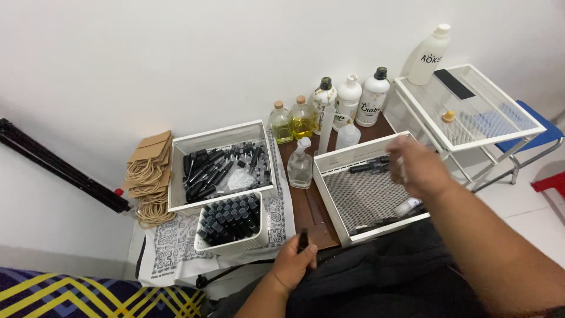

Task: Assembling small perfume sample vials by attaching caps and placing them into an organizer tray.

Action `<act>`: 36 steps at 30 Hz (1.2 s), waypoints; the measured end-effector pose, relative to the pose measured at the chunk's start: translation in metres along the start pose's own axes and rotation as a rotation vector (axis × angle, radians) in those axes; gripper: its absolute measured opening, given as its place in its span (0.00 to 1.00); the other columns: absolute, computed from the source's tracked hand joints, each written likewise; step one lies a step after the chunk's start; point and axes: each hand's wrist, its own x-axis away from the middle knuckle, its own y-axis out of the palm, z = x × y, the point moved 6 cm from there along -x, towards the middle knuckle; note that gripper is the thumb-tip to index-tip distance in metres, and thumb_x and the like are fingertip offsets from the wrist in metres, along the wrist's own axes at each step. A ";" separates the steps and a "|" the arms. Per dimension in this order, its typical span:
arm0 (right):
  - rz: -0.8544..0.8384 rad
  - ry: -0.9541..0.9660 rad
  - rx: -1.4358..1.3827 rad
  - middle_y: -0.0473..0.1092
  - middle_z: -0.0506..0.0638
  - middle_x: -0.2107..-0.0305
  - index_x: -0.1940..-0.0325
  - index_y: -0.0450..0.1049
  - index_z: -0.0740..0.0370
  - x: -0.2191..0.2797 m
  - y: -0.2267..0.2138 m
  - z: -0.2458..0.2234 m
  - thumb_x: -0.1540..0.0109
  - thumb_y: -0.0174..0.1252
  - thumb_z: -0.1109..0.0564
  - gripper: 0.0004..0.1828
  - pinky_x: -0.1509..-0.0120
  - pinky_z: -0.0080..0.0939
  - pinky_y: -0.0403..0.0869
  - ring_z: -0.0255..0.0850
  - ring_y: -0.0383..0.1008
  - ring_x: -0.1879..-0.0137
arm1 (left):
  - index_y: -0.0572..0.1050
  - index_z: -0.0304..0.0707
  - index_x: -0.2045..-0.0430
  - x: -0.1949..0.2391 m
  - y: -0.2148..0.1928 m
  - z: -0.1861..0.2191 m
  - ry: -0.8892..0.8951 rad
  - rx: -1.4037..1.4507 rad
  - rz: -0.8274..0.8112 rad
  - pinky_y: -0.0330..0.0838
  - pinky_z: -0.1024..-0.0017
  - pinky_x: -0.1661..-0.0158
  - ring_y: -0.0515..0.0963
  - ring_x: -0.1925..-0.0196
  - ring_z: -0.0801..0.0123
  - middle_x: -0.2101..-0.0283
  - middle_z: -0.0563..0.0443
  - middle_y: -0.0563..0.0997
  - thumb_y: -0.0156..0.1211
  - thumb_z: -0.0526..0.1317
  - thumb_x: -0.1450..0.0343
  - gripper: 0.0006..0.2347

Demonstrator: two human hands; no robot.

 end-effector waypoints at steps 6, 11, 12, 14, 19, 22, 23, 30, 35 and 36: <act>-0.602 0.056 0.341 0.75 0.55 0.65 0.48 0.79 0.60 0.012 0.097 0.114 0.34 0.44 0.38 0.28 0.68 0.42 0.66 0.44 0.67 0.69 | 0.75 0.39 0.55 -0.020 -0.001 -0.011 0.155 0.333 0.255 0.75 0.71 0.68 0.77 0.77 0.66 0.70 0.50 0.77 0.69 0.29 0.33 0.15; -0.838 0.135 0.063 0.63 0.47 0.80 0.46 0.75 0.61 0.000 0.140 0.203 0.33 0.52 0.42 0.23 0.83 0.34 0.57 0.34 0.54 0.84 | 0.78 0.38 0.53 -0.009 -0.004 0.001 0.160 0.292 0.264 0.79 0.70 0.56 0.81 0.60 0.70 0.61 0.49 0.84 0.71 0.30 0.34 0.16; -0.843 0.118 0.065 0.66 0.48 0.79 0.36 0.74 0.63 -0.001 0.145 0.209 0.33 0.51 0.43 0.28 0.84 0.35 0.58 0.34 0.55 0.86 | 0.81 0.41 0.59 -0.004 -0.007 0.012 0.210 0.095 0.270 0.77 0.73 0.52 0.82 0.58 0.73 0.62 0.55 0.86 0.72 0.34 0.34 0.11; -0.783 0.162 0.064 0.62 0.47 0.82 0.41 0.77 0.62 0.004 0.148 0.202 0.34 0.53 0.41 0.27 0.84 0.34 0.55 0.34 0.53 0.85 | 0.80 0.44 0.61 0.001 -0.014 0.011 0.193 0.007 0.327 0.75 0.74 0.52 0.81 0.59 0.74 0.62 0.57 0.83 0.73 0.34 0.35 0.11; -0.552 0.296 -0.003 0.55 0.50 0.87 0.54 0.73 0.55 0.002 0.148 0.190 0.32 0.49 0.39 0.19 0.85 0.33 0.49 0.36 0.52 0.86 | 0.78 0.46 0.49 0.017 -0.028 0.051 0.326 -0.257 0.401 0.75 0.72 0.47 0.82 0.53 0.74 0.49 0.57 0.80 0.72 0.36 0.36 0.20; -0.520 0.419 -0.082 0.60 0.44 0.80 0.64 0.64 0.45 -0.012 0.143 0.202 0.37 0.50 0.42 0.09 0.87 0.30 0.46 0.33 0.56 0.85 | 0.84 0.49 0.63 0.018 -0.032 0.051 0.290 -0.316 0.419 0.78 0.75 0.54 0.87 0.60 0.73 0.60 0.57 0.89 0.71 0.39 0.37 0.11; -0.521 0.426 -0.177 0.57 0.47 0.78 0.61 0.63 0.46 -0.018 0.142 0.207 0.45 0.46 0.54 0.08 0.87 0.32 0.45 0.36 0.53 0.85 | 0.83 0.48 0.64 0.018 -0.032 0.049 0.276 -0.309 0.411 0.77 0.74 0.55 0.85 0.60 0.72 0.62 0.58 0.87 0.72 0.39 0.38 0.10; -0.474 0.318 -0.064 0.63 0.49 0.76 0.62 0.66 0.54 -0.015 0.141 0.193 0.39 0.53 0.66 0.09 0.75 0.36 0.67 0.37 0.62 0.74 | 0.83 0.47 0.64 0.016 -0.032 0.045 0.114 -0.293 0.407 0.77 0.73 0.58 0.84 0.62 0.74 0.64 0.60 0.86 0.76 0.43 0.41 0.13; -0.534 0.248 -0.102 0.73 0.56 0.70 0.51 0.73 0.60 -0.010 0.140 0.188 0.40 0.62 0.70 0.16 0.74 0.34 0.73 0.40 0.70 0.75 | 0.79 0.49 0.64 0.012 -0.034 0.042 0.019 -0.288 0.411 0.73 0.75 0.61 0.78 0.66 0.76 0.67 0.61 0.83 0.78 0.44 0.43 0.17; -0.567 0.187 -0.093 0.76 0.59 0.67 0.46 0.74 0.61 -0.007 0.141 0.184 0.41 0.63 0.72 0.20 0.76 0.32 0.73 0.40 0.70 0.76 | 0.80 0.48 0.68 0.012 -0.033 0.043 -0.005 -0.282 0.400 0.73 0.75 0.63 0.77 0.68 0.77 0.69 0.62 0.82 0.78 0.44 0.42 0.14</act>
